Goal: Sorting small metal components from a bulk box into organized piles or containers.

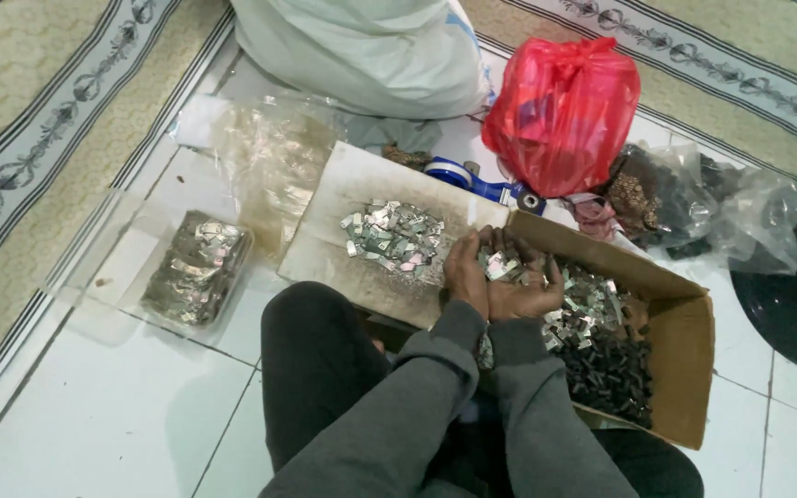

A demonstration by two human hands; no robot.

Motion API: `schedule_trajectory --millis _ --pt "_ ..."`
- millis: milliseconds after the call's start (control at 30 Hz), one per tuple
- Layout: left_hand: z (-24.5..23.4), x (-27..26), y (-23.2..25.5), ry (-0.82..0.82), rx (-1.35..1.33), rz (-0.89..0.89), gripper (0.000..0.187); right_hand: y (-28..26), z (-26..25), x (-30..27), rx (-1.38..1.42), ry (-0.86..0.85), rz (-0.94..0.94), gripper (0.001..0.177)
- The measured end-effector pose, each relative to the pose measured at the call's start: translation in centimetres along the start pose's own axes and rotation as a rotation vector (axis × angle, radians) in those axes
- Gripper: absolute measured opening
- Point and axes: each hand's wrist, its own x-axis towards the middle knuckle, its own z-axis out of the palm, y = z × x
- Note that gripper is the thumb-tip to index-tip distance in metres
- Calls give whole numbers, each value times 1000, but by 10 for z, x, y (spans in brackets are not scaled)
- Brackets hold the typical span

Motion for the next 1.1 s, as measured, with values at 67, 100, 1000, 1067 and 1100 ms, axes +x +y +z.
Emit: schedule_trajectory --millis 67,100,1000,1067,1100 --pt "-6 11 17 -58 54 145 40 20 -8 5 -136 -70 65 47" --pt "-8 6 31 -57 53 150 40 27 -11 8 -134 -73 68 47" --pt "-71 9 117 -50 1090 456 41 22 -43 37 -1672 -863 -128 98" --pt "-80 8 99 -85 1367 575 40 26 -47 37 -1743 -1037 -225 95" --pt "-77 -8 96 -89 1370 583 40 22 -44 29 -1737 -1034 -233 95"
